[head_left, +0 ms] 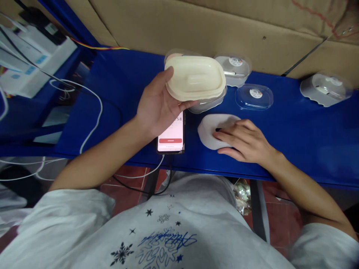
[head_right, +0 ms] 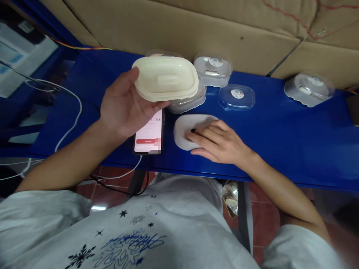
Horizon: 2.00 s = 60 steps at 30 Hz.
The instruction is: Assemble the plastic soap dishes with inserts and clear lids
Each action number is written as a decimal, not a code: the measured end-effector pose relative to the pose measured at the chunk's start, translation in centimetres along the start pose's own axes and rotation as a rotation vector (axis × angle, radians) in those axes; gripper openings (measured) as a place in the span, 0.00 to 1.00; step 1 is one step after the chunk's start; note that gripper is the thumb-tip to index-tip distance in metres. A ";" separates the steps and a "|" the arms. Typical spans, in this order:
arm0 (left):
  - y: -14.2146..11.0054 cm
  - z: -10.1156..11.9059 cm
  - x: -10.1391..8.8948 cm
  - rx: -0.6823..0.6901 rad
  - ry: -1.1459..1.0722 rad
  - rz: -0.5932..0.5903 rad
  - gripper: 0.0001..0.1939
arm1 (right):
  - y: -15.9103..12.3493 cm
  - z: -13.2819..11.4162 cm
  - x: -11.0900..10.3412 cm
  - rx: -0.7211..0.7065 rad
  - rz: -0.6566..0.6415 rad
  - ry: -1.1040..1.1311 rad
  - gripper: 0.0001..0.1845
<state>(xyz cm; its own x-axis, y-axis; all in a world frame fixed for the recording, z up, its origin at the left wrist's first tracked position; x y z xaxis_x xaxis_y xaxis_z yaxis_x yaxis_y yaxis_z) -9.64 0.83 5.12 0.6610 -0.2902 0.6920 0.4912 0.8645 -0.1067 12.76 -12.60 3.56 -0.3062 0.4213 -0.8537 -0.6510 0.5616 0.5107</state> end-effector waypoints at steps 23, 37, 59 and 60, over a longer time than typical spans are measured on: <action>-2.2 -4.8 0.7 -0.304 0.061 -0.449 0.26 | 0.1 0.4 0.2 0.121 0.052 -0.181 0.37; -1.9 -4.4 0.8 -0.324 0.043 -0.335 0.21 | 0.3 0.8 0.4 0.107 -0.020 -0.098 0.40; -1.2 -4.1 -0.3 -0.246 0.175 -0.156 0.27 | -1.3 4.7 0.5 0.341 -0.011 -0.106 0.33; -1.1 -4.1 -0.3 -0.254 0.151 -0.138 0.26 | -1.6 5.4 0.4 0.392 0.002 -0.126 0.33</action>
<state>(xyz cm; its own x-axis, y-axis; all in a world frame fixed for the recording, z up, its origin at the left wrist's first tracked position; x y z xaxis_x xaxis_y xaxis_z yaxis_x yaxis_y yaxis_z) -8.09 -1.75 2.12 0.6456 -0.4715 0.6008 0.6953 0.6883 -0.2070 17.39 -9.48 2.91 -0.2036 0.4933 -0.8457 -0.3292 0.7790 0.5336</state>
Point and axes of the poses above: each hand's wrist, its own y-axis towards the middle knuckle, its own x-axis out of the palm, z = x × y, the point moved 3 cm from there along y, towards the middle knuckle, and after that the axes turned 10 degrees about -y, right-handed, at the moved point
